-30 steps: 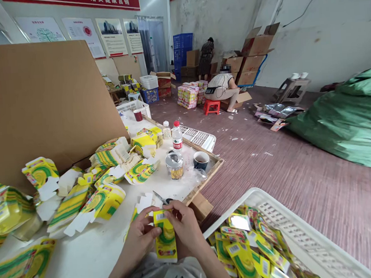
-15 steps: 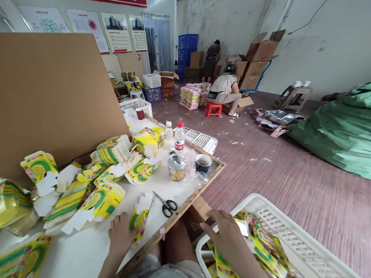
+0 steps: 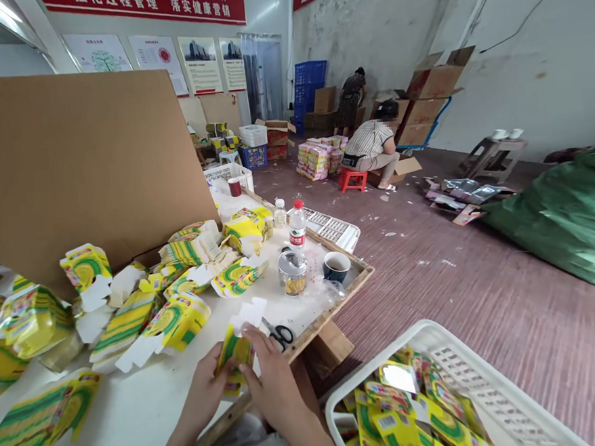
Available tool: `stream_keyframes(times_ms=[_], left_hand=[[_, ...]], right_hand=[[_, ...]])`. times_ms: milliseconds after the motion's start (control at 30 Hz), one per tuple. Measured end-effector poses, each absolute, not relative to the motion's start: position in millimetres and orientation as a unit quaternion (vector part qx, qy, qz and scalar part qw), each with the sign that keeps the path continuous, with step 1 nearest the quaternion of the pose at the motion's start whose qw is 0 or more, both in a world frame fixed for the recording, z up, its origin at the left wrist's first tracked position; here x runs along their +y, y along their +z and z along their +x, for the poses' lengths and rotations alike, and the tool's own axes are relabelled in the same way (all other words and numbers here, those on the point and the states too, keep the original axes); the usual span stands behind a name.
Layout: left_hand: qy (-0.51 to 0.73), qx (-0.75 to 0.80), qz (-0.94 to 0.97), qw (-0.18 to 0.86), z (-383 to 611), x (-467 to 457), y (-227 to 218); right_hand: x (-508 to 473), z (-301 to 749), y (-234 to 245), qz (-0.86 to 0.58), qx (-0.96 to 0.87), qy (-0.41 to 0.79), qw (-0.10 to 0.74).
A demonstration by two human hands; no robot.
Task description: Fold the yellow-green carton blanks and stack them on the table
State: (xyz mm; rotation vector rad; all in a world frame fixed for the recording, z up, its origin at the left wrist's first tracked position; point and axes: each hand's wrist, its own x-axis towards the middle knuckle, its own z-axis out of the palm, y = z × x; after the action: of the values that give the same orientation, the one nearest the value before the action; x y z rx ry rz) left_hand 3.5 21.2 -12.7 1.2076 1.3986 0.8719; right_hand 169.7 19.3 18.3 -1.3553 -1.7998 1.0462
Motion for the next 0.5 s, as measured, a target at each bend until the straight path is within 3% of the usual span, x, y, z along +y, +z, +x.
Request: stream_keyframes(times_ms=[200, 367, 500], left_hand=[[0.382, 0.480, 0.456, 0.644, 26.5, 7.0, 4.6], [0.397, 0.385, 0.306, 0.775, 40.2, -5.6, 0.7], [0.422, 0.348, 0.232, 0.804, 47.4, -4.6, -1.6]], right_hand=[[18.4, 169.0, 26.4, -0.544, -0.624, 0.415, 0.378], [14.2, 171.9, 33.8, -0.527, -0.557, 0.465, 0.442], [9.7, 172.5, 34.0, -0.524, -0.558, 0.462, 0.447]])
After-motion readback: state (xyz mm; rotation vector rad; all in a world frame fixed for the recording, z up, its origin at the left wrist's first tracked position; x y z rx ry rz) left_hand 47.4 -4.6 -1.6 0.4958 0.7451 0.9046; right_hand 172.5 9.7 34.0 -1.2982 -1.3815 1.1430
